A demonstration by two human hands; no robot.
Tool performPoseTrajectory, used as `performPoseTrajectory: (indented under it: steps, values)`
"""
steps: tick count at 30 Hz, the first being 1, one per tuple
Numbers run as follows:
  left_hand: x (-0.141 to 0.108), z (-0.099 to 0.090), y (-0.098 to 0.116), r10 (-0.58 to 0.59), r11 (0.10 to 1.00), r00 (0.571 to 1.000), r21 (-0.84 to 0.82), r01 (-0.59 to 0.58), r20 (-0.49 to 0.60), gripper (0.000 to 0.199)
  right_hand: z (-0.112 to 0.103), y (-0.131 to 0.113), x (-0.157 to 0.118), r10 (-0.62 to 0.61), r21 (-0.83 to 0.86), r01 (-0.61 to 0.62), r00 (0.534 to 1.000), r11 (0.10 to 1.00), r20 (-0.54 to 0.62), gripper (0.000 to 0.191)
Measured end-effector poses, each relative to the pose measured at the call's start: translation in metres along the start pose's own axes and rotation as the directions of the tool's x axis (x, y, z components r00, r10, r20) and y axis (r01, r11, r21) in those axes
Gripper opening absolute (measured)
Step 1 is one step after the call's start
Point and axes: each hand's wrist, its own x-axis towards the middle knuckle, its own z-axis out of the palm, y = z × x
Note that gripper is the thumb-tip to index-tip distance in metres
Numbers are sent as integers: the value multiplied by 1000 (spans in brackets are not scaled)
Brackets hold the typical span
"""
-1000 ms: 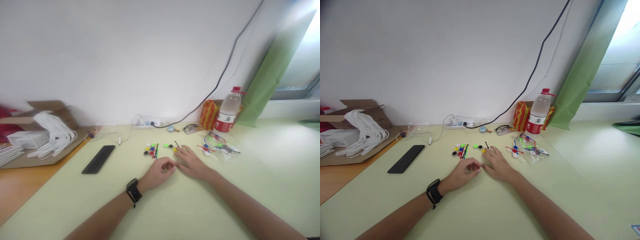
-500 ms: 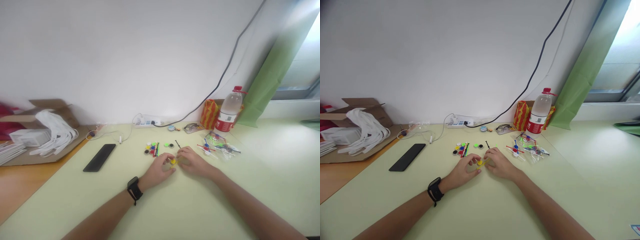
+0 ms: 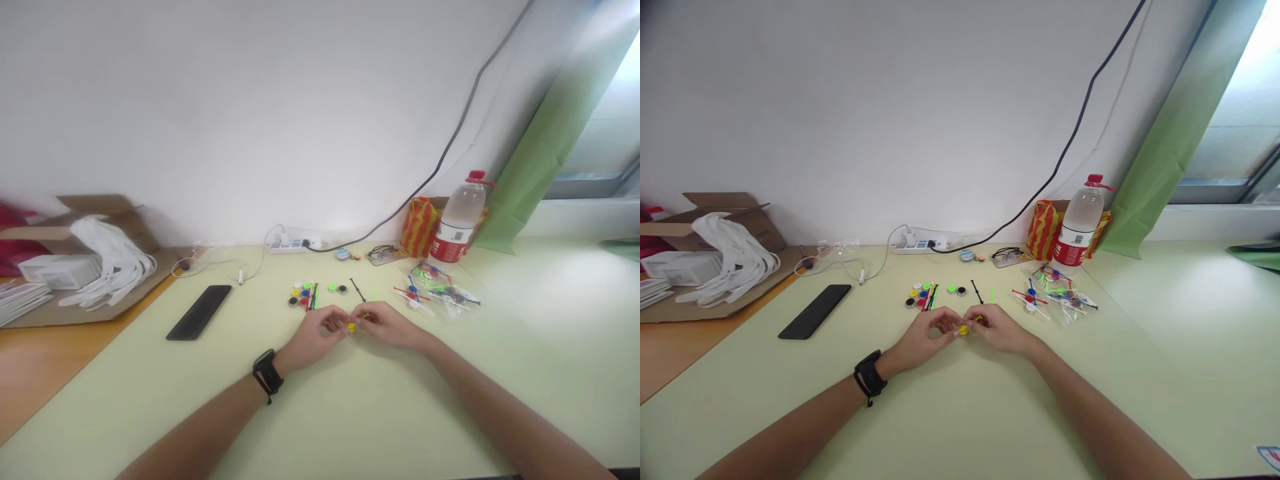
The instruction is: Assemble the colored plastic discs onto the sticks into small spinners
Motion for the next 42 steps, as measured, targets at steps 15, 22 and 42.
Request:
performPoseTrajectory:
  steps: [15, 22, 42]
  values:
    - [-1, 3, -11, 71, 987, 997, 148, -67, -24, 24, 10, 11, 6, 385, 267, -367, 923, 891, -16, 9]
    - [-3, 4, -3, 91, 965, 996, 249, -86, -9, 15, 6, 12, 7, 407, 287, -406, 912, 867, 61, 12]
    - [-15, -8, -4, 189, 919, 962, 380, -102, -199, 37, 11, 8, -32, 515, 374, -421, 834, 827, -199, 50]
